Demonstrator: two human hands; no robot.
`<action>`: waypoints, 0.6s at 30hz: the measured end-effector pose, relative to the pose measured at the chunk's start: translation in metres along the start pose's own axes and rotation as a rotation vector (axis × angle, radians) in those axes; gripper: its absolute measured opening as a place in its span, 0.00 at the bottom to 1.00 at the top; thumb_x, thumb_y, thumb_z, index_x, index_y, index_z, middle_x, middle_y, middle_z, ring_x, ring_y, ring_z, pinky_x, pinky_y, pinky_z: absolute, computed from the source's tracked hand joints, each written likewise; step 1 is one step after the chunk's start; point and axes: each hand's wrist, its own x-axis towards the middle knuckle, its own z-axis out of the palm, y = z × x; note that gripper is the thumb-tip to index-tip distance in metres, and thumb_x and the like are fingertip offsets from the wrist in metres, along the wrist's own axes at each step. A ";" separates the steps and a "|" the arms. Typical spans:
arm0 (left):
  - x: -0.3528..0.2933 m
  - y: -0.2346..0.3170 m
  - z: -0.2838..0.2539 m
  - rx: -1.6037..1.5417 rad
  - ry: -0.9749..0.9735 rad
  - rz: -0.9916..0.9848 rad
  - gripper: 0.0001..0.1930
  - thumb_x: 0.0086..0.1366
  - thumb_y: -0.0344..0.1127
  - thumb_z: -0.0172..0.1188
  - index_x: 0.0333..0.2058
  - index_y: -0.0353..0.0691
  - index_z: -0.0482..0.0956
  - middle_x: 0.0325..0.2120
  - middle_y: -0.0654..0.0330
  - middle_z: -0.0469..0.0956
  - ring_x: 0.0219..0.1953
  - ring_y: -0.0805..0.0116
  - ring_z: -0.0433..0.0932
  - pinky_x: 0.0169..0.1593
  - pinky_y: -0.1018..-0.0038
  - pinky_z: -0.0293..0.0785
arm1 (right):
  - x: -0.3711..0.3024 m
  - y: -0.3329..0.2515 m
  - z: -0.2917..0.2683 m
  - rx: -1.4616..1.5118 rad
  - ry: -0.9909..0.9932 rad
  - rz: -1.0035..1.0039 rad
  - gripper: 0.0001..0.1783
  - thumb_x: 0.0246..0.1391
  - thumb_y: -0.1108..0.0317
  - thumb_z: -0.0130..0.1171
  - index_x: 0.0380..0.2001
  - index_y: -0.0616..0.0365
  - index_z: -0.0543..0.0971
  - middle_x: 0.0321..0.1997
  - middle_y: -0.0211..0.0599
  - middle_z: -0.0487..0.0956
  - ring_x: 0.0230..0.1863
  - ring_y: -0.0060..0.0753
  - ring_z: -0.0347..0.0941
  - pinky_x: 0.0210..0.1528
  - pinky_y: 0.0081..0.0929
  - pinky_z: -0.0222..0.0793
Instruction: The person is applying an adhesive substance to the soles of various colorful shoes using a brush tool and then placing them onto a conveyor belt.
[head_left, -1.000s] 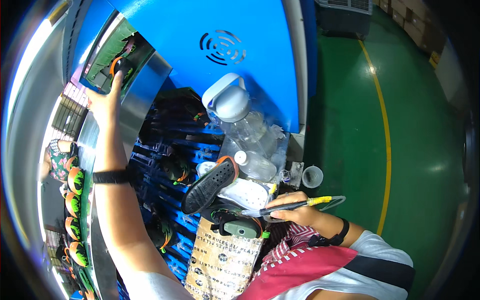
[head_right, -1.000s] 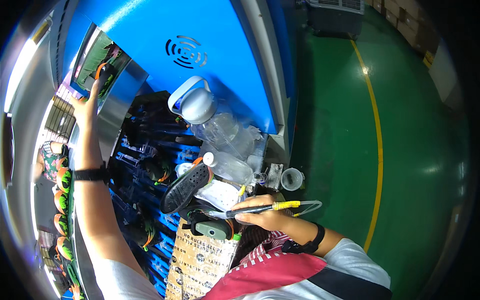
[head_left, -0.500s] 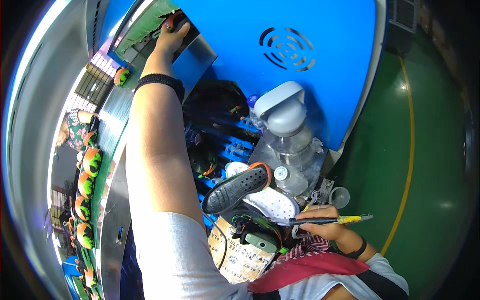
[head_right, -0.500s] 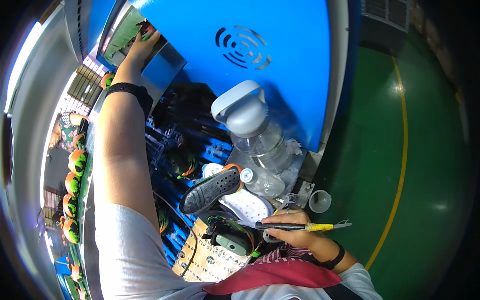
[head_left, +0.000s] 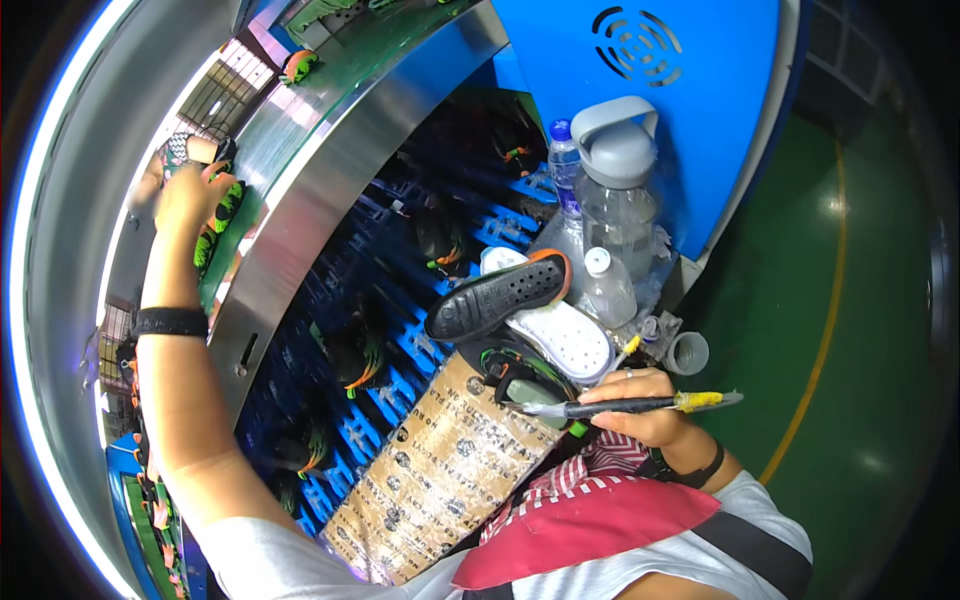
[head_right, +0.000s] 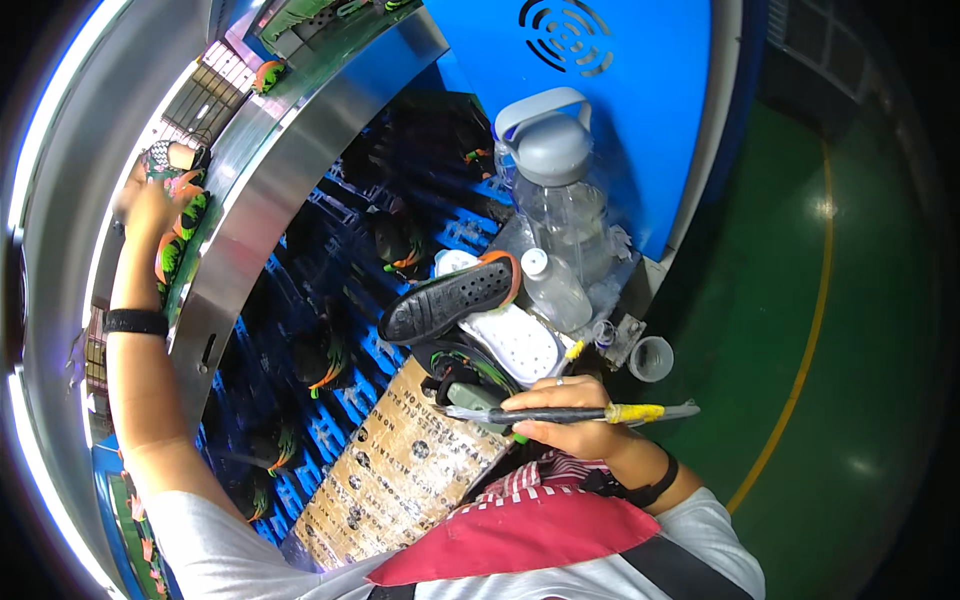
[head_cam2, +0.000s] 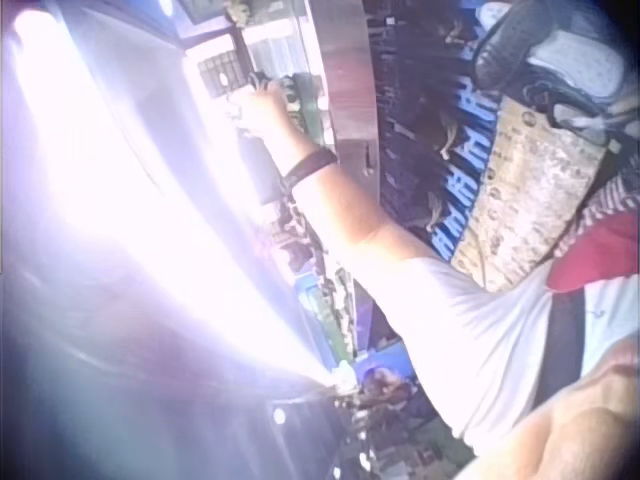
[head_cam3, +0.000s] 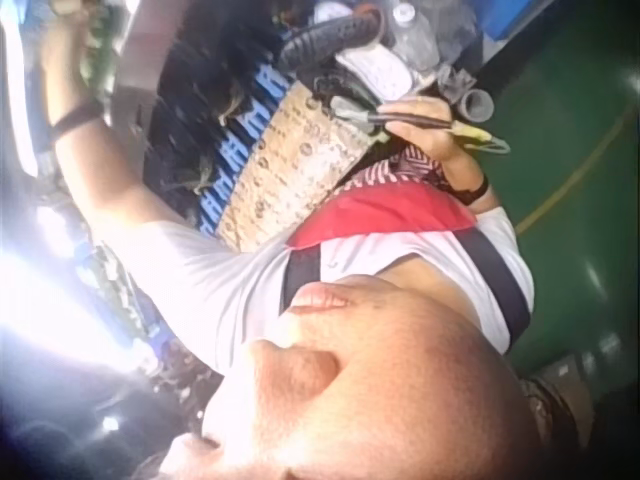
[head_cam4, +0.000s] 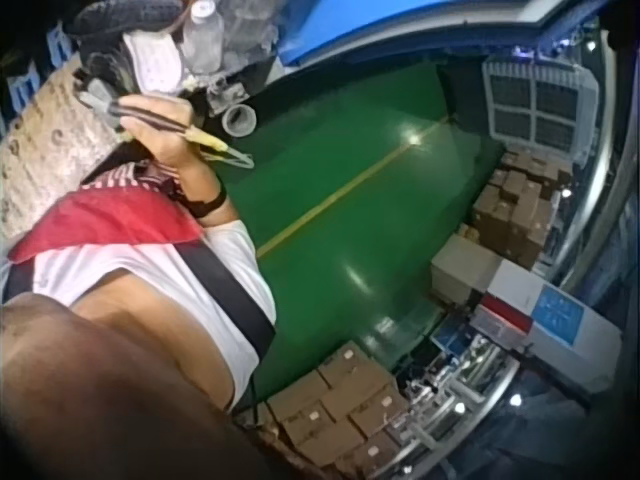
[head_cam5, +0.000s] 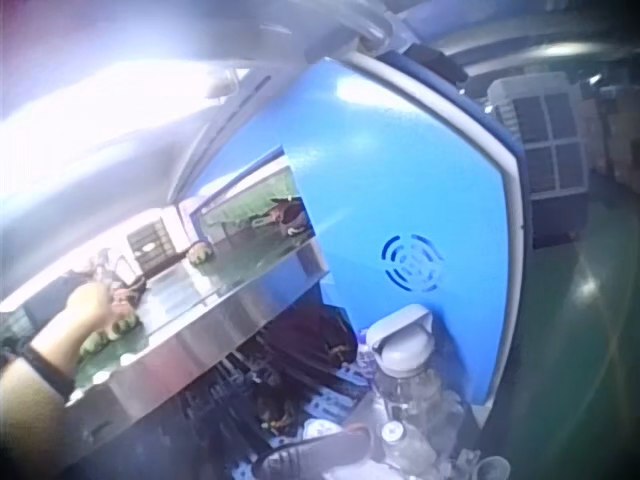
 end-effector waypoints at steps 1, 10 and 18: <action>-0.012 -0.021 0.013 0.146 0.003 0.058 0.25 0.48 0.51 0.61 0.39 0.36 0.77 0.29 0.50 0.79 0.38 0.57 0.79 0.45 0.64 0.72 | 0.000 -0.002 0.006 0.039 -0.002 -0.025 0.14 0.39 0.76 0.65 0.34 0.63 0.80 0.26 0.41 0.79 0.27 0.32 0.77 0.30 0.23 0.70; -0.011 -0.080 0.067 -0.574 0.162 -0.042 0.23 0.60 0.49 0.54 0.52 0.52 0.70 0.40 0.51 0.78 0.44 0.55 0.76 0.48 0.66 0.69 | -0.024 -0.021 0.044 0.134 -0.108 -0.005 0.14 0.45 0.73 0.63 0.38 0.62 0.80 0.30 0.40 0.80 0.29 0.27 0.75 0.32 0.22 0.68; 0.015 -0.037 0.099 -0.513 0.219 -0.035 0.25 0.59 0.39 0.56 0.57 0.49 0.66 0.36 0.52 0.77 0.33 0.66 0.77 0.31 0.74 0.74 | -0.056 -0.039 0.054 0.035 -0.046 0.015 0.15 0.45 0.69 0.64 0.39 0.59 0.80 0.32 0.41 0.80 0.30 0.29 0.75 0.34 0.23 0.68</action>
